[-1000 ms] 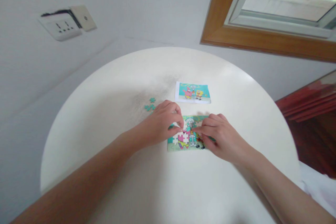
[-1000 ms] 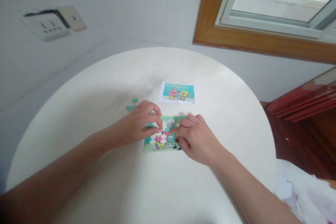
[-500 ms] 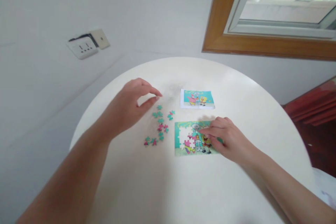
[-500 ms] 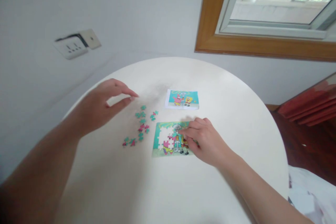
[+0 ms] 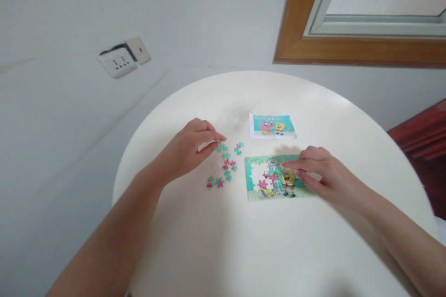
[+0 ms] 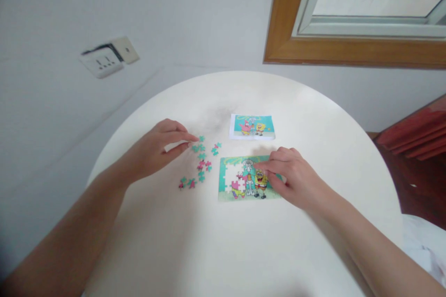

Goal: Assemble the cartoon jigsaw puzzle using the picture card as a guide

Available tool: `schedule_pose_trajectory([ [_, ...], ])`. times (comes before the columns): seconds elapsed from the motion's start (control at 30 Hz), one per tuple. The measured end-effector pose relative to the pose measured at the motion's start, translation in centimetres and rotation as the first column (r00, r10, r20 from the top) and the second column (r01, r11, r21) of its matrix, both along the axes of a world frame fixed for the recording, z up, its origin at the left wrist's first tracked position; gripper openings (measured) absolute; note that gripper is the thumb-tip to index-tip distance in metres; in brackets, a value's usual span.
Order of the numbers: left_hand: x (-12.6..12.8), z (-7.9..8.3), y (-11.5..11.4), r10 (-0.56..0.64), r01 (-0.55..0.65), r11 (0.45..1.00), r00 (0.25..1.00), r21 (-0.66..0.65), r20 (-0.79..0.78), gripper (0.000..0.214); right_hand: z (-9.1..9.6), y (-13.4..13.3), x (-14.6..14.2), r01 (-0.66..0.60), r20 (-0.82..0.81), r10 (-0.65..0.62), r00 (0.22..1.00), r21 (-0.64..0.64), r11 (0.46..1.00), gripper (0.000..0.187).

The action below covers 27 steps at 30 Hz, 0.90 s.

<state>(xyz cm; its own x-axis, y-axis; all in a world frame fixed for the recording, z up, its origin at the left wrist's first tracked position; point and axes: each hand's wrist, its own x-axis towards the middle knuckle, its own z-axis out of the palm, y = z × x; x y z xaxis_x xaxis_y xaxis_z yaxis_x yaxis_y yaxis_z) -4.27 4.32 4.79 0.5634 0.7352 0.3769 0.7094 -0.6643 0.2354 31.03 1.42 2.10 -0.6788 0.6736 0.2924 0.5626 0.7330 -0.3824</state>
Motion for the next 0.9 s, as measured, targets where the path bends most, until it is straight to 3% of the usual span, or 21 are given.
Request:
schedule_pose_trajectory([
  [0.37,0.1,-0.4,-0.4,-0.066,0.071,0.981,0.997,-0.181,0.033,0.016,-0.7,0.1,-0.4,-0.021,-0.005,0.021,1.000,0.005,1.000,0.033],
  [0.63,0.8,-1.6,-0.2,-0.091,0.099,0.980,0.994,-0.172,0.055,0.020,-1.0,0.1,-0.2,-0.015,-0.039,0.014,0.999,-0.015,1.000,0.032],
  [0.77,1.0,-2.7,0.5,-0.051,0.057,0.994,0.997,-0.092,0.059,0.023,-0.5,-0.4,-2.7,0.002,-0.042,-0.001,0.999,0.024,1.000,0.026],
  [0.9,0.8,-3.2,1.1,0.056,-0.054,0.998,0.990,-0.015,0.131,0.023,0.7,-1.5,-8.1,-0.068,0.049,0.069,0.996,-0.029,0.997,0.024],
])
